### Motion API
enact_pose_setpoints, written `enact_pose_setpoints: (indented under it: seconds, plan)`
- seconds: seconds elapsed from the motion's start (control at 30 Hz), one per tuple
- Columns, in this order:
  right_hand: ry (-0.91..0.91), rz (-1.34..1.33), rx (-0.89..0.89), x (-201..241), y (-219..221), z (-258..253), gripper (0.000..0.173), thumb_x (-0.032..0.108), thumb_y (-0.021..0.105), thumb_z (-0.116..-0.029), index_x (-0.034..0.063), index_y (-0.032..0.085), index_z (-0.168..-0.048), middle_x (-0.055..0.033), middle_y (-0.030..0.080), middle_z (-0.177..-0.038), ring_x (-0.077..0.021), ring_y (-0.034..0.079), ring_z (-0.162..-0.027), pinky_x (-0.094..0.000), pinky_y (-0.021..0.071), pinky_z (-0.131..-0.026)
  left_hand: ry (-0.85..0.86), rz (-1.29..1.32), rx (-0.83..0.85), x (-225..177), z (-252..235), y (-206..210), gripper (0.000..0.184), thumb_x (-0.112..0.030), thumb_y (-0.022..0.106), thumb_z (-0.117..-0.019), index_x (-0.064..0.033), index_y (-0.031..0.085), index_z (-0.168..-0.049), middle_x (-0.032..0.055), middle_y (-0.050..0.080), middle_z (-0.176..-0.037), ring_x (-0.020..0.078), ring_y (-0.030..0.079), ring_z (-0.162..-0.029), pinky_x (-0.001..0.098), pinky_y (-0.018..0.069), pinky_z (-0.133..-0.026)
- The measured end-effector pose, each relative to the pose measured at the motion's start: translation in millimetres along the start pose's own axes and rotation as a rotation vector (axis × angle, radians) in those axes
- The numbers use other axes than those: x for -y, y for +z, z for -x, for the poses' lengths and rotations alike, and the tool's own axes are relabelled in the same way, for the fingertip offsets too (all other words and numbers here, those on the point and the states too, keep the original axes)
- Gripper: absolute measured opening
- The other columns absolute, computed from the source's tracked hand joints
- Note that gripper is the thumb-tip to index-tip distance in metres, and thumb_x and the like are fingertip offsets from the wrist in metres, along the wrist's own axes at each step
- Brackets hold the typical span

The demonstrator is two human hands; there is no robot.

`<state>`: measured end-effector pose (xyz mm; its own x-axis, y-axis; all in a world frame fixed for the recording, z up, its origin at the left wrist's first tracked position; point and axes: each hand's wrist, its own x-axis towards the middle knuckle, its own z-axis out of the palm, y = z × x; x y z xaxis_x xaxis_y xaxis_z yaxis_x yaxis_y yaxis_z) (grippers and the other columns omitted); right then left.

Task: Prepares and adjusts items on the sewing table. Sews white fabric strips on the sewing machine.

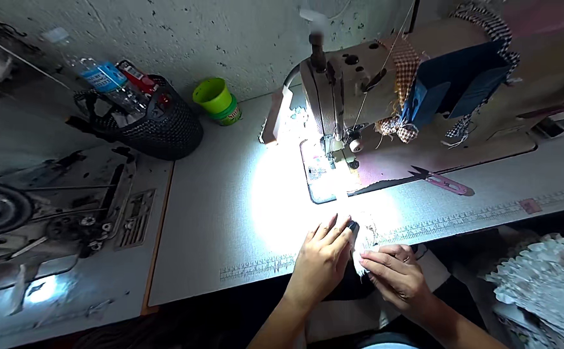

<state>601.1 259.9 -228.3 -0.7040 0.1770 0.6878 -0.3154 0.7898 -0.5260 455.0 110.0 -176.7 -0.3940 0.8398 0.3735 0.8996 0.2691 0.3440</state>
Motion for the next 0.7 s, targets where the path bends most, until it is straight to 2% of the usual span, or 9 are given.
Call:
enact_pose_setpoints:
  seconds: [0.1,0.2,0.3,0.37,0.47,0.53,0.6,0.67,0.7]
  plan:
    - [0.01,0.002,-0.018,1.9,1.8,-0.4,0.021,0.02,0.058,-0.1026,0.0132,0.077,-0.105,-0.0003,0.075,-0.112,-0.0126,0.062,-0.111,-0.0286,0.0411,-0.103,0.005,-0.005,0.032,2.5,-3.9,0.5,0.032,-0.026,0.049,-0.1042,-0.0133,0.076,-0.116,0.0022,0.066,-0.14,0.0262,0.057,-0.135,0.0498,0.0478,-0.104]
    - [-0.028,0.04,0.011,2.7,1.4,-0.8,0.021,0.02,0.057,-0.1029,0.0129,0.076,-0.107,-0.001,0.074,-0.113,-0.0136,0.061,-0.111,-0.0291,0.0403,-0.103,0.015,-0.011,0.035,0.6,-2.0,-0.6,0.031,-0.027,0.05,-0.1045,-0.0156,0.076,-0.114,0.0014,0.065,-0.141,0.0245,0.055,-0.138,0.0502,0.0452,-0.108]
    - [-0.083,0.089,0.053,0.2,-4.9,-1.3,0.019,0.018,0.057,-0.1022,0.0133,0.075,-0.108,-0.0007,0.073,-0.116,-0.0142,0.061,-0.114,-0.0296,0.0416,-0.104,0.086,0.002,0.009,-4.6,10.1,4.0,0.032,-0.022,0.048,-0.1053,-0.0086,0.076,-0.112,0.0083,0.066,-0.139,0.0254,0.057,-0.135,0.046,0.046,-0.111]
    - [-0.119,0.124,0.072,-0.5,-9.7,-1.0,0.019,0.016,0.057,-0.1021,0.0122,0.074,-0.108,-0.0011,0.073,-0.117,-0.0147,0.06,-0.115,-0.0289,0.0409,-0.104,0.149,-0.016,0.033,-13.4,24.0,7.7,0.037,-0.024,0.043,-0.1061,-0.0039,0.072,-0.116,0.0141,0.063,-0.142,0.026,0.056,-0.138,0.0425,0.0427,-0.116]
    - [-0.136,0.178,0.061,-2.9,-10.4,0.6,0.02,0.017,0.054,-0.1031,0.0135,0.073,-0.107,0.0,0.073,-0.118,-0.0144,0.059,-0.121,-0.0304,0.0383,-0.108,0.188,-0.009,0.062,-17.1,42.0,9.6,0.046,-0.027,0.039,-0.1062,0.001,0.063,-0.134,0.0151,0.058,-0.148,0.0225,0.049,-0.144,0.0395,0.0329,-0.122]
    - [-0.118,0.214,0.045,-1.7,-6.7,1.6,0.021,0.019,0.053,-0.1035,0.0158,0.073,-0.109,0.0024,0.073,-0.121,-0.012,0.057,-0.127,-0.0343,0.031,-0.113,0.113,0.138,0.062,-16.3,46.4,5.3,0.049,-0.024,0.04,-0.1048,0.0015,0.051,-0.146,0.0107,0.057,-0.149,0.0159,0.047,-0.144,0.0405,0.0291,-0.122]
    - [-0.088,0.238,0.049,2.7,-6.9,2.5,0.021,0.02,0.053,-0.1034,0.0173,0.074,-0.11,0.0041,0.073,-0.122,-0.0098,0.055,-0.129,-0.0372,0.0257,-0.115,0.024,0.32,0.058,-15.4,38.6,-1.0,0.045,-0.019,0.046,-0.1019,-0.0031,0.047,-0.144,0.0041,0.062,-0.145,0.0129,0.049,-0.142,0.0525,0.0311,-0.116]
    - [-0.074,0.246,0.051,5.4,-6.8,1.5,0.021,0.02,0.053,-0.1031,0.0177,0.073,-0.108,0.004,0.074,-0.12,-0.0095,0.055,-0.129,-0.0386,0.0244,-0.114,-0.059,0.374,0.018,-5.1,14.2,-11.3,0.043,-0.018,0.049,-0.1006,-0.0014,0.049,-0.14,0.005,0.068,-0.136,0.0179,0.057,-0.133,0.0577,0.0348,-0.107]
    - [-0.072,0.245,0.049,6.2,-5.8,0.9,0.022,0.021,0.053,-0.1033,0.0176,0.074,-0.108,0.0037,0.075,-0.119,-0.0097,0.056,-0.129,-0.0388,0.0244,-0.114,-0.131,0.385,0.005,5.5,-2.3,-16.8,0.043,-0.018,0.047,-0.1018,0.0008,0.052,-0.141,0.0076,0.067,-0.136,0.0204,0.057,-0.133,0.0575,0.0359,-0.108]
